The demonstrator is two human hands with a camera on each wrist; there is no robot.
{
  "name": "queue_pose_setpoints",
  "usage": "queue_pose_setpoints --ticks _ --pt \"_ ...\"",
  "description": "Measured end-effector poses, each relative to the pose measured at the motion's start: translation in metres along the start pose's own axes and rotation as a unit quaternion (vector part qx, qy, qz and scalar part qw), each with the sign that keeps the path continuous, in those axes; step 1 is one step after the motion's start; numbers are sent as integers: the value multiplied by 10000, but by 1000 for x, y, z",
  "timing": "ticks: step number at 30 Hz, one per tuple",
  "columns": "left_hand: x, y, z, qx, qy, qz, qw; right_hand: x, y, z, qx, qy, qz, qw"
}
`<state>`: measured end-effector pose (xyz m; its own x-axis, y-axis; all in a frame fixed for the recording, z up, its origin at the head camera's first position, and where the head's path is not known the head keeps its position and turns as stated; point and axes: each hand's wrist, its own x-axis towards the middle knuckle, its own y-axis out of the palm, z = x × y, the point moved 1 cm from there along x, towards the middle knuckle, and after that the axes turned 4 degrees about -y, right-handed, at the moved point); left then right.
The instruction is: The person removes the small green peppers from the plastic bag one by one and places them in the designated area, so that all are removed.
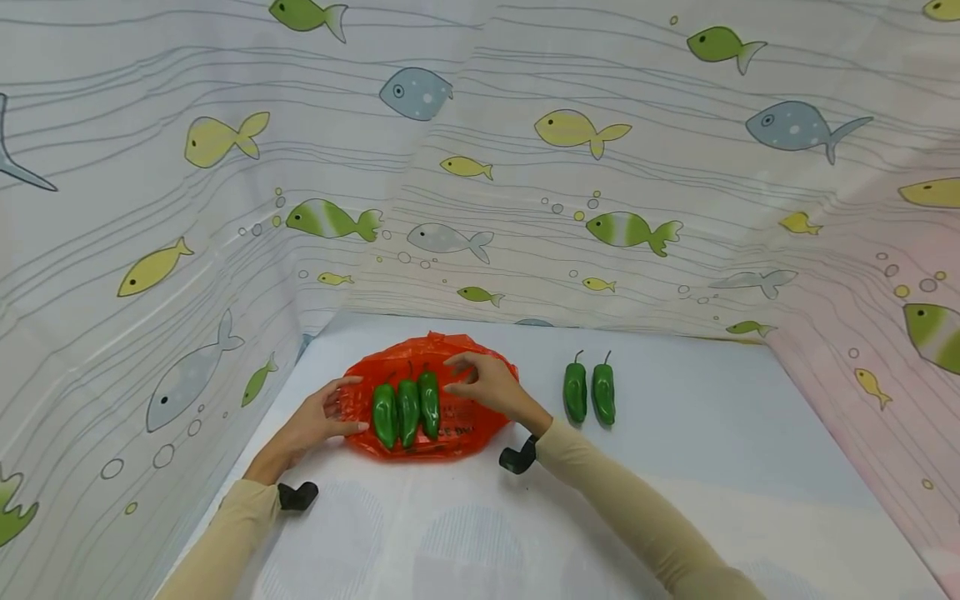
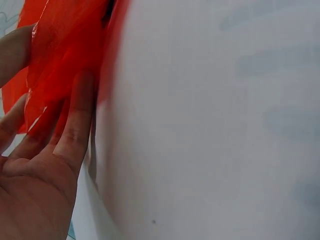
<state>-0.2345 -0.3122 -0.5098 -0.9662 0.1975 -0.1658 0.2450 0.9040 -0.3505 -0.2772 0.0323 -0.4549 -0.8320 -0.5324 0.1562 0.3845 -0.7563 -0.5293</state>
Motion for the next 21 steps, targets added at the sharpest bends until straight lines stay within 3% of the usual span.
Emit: queue_pose_setpoints --ticks 11,21 --pt "0 0 1 -12 42 5 10000 14 21 -2 -61 189 109 9997" --pt "0 0 1 -58 85 7 9999 32 31 -6 439 651 67 9969"
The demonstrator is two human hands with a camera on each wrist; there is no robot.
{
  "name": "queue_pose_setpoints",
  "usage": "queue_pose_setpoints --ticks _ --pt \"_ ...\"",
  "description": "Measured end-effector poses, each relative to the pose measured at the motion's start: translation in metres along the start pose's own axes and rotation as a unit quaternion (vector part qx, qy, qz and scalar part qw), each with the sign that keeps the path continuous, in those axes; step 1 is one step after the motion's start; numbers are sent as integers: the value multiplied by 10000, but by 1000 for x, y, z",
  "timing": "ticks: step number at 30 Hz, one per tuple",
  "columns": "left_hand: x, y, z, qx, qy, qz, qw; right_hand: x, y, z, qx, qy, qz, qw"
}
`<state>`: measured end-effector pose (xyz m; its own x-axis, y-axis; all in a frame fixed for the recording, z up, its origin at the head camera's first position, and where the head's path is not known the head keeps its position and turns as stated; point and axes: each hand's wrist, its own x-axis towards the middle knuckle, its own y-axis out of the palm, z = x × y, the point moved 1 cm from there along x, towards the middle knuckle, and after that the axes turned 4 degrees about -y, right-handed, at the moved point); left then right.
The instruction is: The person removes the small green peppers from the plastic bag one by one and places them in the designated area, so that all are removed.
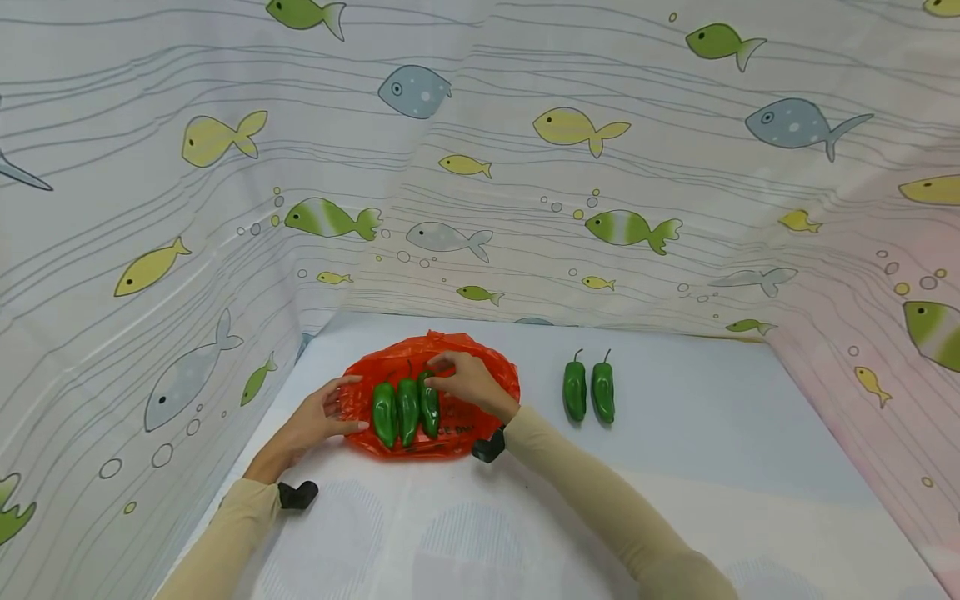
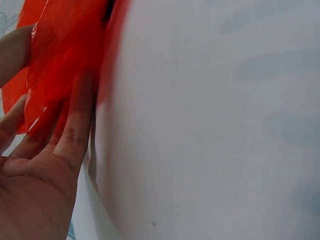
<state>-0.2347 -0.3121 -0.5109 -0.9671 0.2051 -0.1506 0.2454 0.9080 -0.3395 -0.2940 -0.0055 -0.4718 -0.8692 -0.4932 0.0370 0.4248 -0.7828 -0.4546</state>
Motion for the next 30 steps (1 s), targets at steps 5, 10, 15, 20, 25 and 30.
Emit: queue_pose_setpoints --ticks 5,10,15,20,25,30 --pt "0 0 0 64 -50 -5 10000 5 4 -4 119 108 -56 9999" --pt "0 0 -1 13 -12 5 10000 10 6 -8 210 250 -57 9995" --pt "0 1 -2 37 -16 2 10000 15 9 -7 196 411 -136 9989" --pt "0 1 -1 42 -70 22 10000 19 12 -10 142 508 -210 9984" --pt "0 0 -2 50 -123 14 9999 21 13 -13 -46 494 -136 9987" --pt "0 0 -3 115 -139 9 9998 24 15 -15 -273 470 -39 9985"
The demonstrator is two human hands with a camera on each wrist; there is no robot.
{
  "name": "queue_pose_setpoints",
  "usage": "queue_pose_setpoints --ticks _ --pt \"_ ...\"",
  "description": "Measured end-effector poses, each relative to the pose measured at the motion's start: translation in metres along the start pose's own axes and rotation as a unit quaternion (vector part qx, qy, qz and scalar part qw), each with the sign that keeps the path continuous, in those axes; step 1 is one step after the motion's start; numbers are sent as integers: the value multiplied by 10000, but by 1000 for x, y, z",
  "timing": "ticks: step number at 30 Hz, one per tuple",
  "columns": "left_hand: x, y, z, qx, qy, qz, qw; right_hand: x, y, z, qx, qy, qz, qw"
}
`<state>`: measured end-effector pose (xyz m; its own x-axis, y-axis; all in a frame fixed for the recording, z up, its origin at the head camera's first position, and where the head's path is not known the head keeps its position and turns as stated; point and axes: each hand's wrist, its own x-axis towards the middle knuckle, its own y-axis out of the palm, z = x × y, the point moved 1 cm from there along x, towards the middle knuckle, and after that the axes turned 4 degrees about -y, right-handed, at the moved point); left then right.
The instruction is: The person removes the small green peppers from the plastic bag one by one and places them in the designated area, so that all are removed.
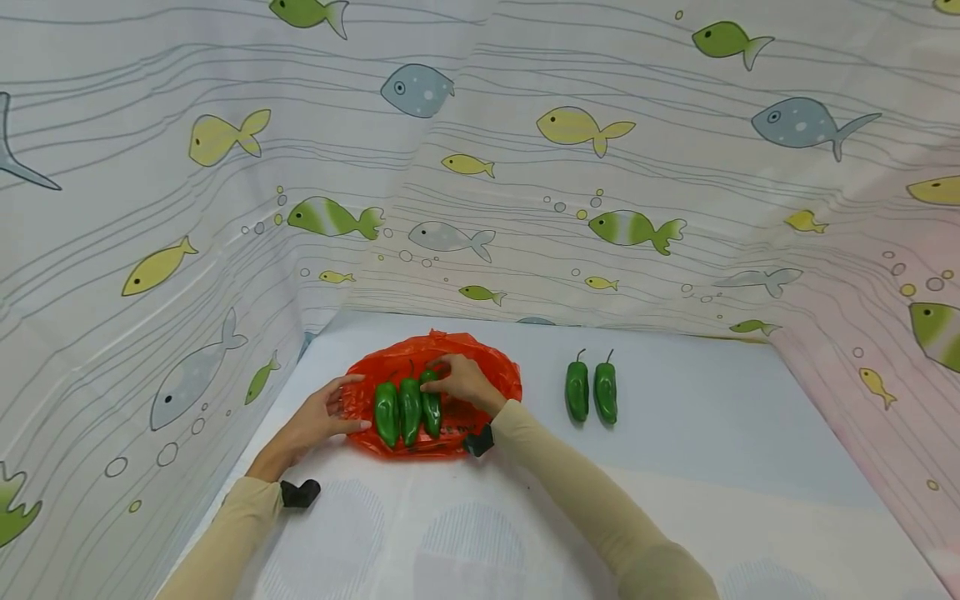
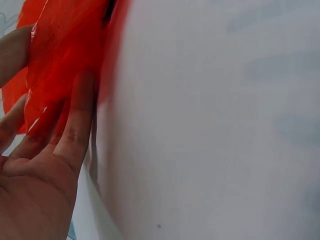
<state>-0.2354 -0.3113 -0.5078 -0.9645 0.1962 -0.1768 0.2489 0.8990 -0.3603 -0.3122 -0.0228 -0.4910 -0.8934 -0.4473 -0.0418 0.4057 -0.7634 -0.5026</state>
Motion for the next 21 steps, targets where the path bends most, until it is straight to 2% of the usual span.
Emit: queue_pose_setpoints --ticks 7,14,21 --pt "0 1 0 64 17 -3 10000 4 2 -6 91 21 95 9999" --pt "1 1 1 38 100 2 9999 5 2 -6 495 89 114 9987" --pt "1 1 1 84 74 -32 9999 5 3 -4 467 93 79 9988"
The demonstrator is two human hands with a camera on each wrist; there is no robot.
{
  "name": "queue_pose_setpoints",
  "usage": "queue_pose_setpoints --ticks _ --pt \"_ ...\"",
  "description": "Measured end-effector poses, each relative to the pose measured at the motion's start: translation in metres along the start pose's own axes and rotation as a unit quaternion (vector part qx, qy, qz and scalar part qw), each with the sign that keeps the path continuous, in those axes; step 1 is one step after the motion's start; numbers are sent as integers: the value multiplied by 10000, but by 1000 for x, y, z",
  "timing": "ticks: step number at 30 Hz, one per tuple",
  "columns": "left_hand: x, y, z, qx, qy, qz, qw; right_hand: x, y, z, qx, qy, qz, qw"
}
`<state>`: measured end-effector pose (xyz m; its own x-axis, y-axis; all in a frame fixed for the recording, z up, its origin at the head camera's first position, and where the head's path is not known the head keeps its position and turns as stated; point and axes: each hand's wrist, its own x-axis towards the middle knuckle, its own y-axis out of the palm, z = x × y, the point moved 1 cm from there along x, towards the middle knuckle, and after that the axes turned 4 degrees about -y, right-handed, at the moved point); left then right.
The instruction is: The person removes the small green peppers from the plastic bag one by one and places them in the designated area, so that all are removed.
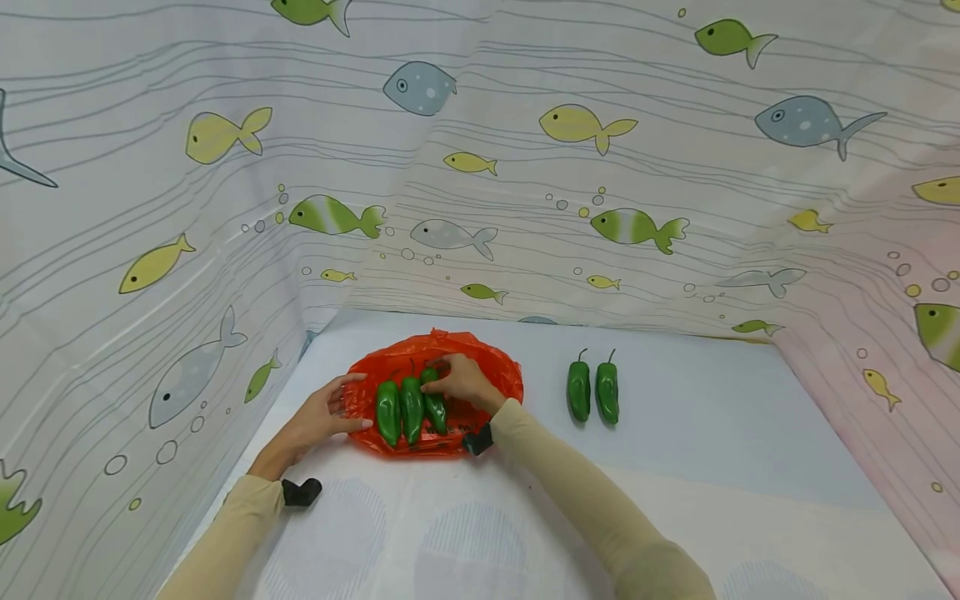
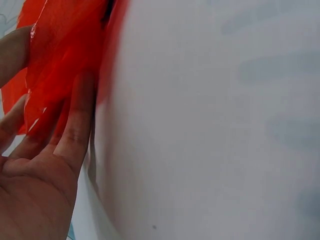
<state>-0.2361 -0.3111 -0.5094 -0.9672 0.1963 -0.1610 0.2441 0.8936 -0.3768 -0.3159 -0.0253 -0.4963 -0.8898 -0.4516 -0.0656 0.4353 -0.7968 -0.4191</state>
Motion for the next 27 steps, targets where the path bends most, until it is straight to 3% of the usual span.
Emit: queue_pose_setpoints --ticks 8,21,27 --pt "-1 0 -1 42 -64 -22 10000 1 3 2 -224 -4 43 9997" --pt "-1 0 -2 -21 3 21 10000 -1 -4 2 233 197 86 9995" --pt "-1 1 -1 16 -7 3 10000 -3 -6 -1 424 304 -76 9986"
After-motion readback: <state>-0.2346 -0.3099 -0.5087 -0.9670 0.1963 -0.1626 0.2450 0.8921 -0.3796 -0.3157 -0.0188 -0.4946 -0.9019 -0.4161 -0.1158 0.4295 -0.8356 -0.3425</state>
